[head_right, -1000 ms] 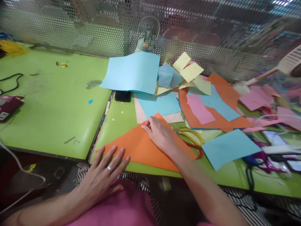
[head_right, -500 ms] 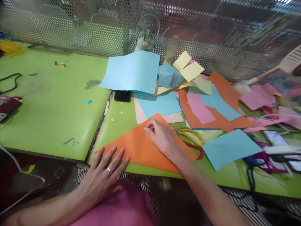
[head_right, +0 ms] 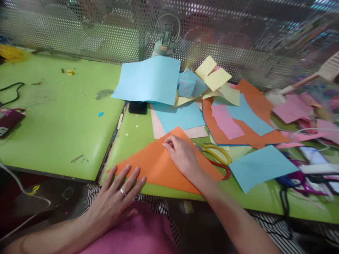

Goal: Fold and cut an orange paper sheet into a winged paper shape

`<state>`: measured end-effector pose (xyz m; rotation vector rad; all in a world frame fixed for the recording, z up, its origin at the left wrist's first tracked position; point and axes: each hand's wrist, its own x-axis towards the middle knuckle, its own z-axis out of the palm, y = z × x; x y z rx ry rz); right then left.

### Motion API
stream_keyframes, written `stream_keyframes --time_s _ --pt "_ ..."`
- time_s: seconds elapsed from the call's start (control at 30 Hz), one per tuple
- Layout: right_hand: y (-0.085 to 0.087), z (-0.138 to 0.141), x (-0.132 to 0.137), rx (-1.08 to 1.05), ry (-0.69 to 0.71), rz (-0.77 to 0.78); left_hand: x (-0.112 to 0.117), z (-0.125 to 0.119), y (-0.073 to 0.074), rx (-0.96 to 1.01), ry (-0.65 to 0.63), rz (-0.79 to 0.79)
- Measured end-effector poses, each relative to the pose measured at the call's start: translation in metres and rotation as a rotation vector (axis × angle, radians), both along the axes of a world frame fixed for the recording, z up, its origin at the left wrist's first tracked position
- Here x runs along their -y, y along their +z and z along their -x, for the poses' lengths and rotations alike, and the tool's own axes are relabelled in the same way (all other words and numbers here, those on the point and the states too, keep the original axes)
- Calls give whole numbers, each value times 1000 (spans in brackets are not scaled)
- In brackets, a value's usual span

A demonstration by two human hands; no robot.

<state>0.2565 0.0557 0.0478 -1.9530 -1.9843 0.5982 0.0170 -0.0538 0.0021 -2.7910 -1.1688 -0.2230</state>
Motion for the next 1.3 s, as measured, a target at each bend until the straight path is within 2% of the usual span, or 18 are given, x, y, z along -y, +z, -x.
stream_keyframes --time_s 0.63,0.87,0.97,1.1,1.2,1.3 --pt "-5 -3 -4 71 11 5 1 7 3 -124 7 -66" --pt "-6 -4 -7 73 20 -16 0 15 7 -13 7 -12" --pt "-7 -6 -7 24 11 -26 -6 24 12 99 91 -11" --pt "-6 -6 -6 -23 -5 -46 -21 35 25 215 341 26" --pt "-6 -7 -3 -43 7 -75 -32 36 33 259 387 106" --pt "-9 -8 -1 29 30 -119 -38 33 37 267 401 200"
